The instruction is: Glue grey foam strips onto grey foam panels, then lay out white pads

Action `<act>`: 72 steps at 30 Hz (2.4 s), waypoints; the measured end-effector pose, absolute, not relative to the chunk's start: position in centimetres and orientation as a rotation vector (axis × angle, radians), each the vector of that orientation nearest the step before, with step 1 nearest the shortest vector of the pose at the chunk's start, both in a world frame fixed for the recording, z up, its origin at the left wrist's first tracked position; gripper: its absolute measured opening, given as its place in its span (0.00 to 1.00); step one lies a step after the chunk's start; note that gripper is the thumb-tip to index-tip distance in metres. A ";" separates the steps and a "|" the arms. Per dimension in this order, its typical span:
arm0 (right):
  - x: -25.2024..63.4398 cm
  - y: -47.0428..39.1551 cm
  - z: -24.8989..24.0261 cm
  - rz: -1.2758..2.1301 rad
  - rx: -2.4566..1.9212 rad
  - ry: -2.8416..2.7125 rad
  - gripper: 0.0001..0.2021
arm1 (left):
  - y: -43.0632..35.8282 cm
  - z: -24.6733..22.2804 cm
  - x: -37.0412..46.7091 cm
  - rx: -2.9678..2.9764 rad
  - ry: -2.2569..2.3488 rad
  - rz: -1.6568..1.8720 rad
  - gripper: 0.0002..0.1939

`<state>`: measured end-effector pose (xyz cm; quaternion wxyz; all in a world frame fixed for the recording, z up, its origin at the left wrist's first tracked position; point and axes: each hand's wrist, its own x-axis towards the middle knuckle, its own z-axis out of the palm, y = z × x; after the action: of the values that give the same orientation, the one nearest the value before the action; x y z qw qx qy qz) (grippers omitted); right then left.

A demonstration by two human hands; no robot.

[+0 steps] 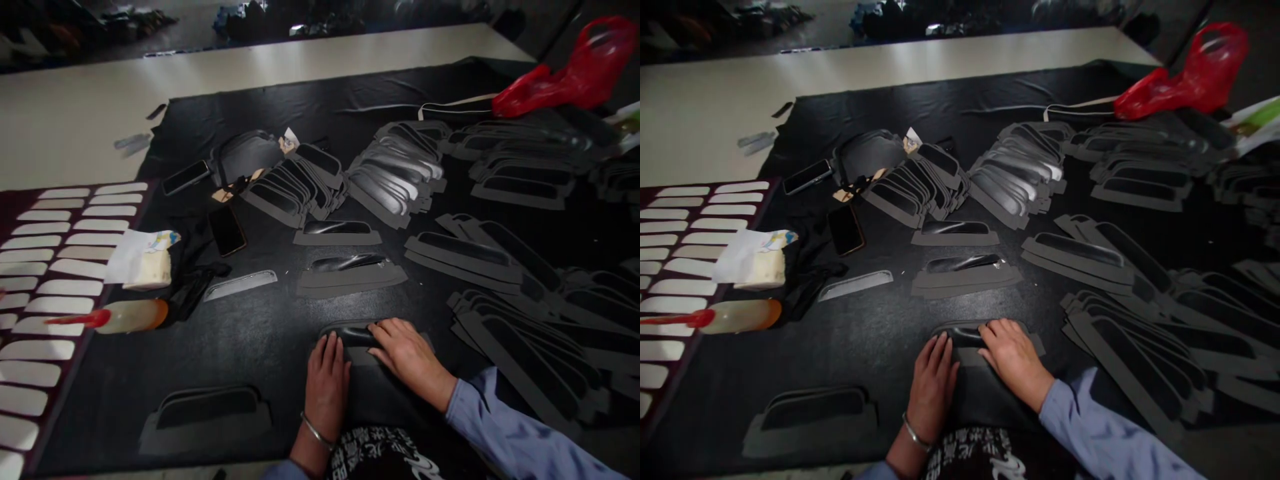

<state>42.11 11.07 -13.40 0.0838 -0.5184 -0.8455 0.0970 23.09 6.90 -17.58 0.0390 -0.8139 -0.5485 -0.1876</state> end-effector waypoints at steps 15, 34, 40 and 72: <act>41.7 10.9 -13.1 0.307 -1.612 -2.498 0.11 | 6.6 -18.7 23.1 -2.516 -1.683 -0.664 0.23; 45.9 7.9 -13.5 0.387 -2.059 -2.038 0.09 | 7.0 -17.5 24.4 -2.469 -1.696 -0.421 0.25; 45.4 8.0 -14.1 0.614 -2.212 -1.837 0.12 | 7.0 -17.6 24.4 -2.475 -1.730 -0.289 0.24; 44.8 8.5 -16.5 0.395 -2.120 -1.974 0.05 | 7.4 -17.1 25.9 -2.387 -1.615 -0.146 0.31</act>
<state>44.77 8.48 -16.46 0.1089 -0.7209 -0.6711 0.1342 25.95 7.44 -17.06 0.1276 -0.8205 -0.5550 -0.0502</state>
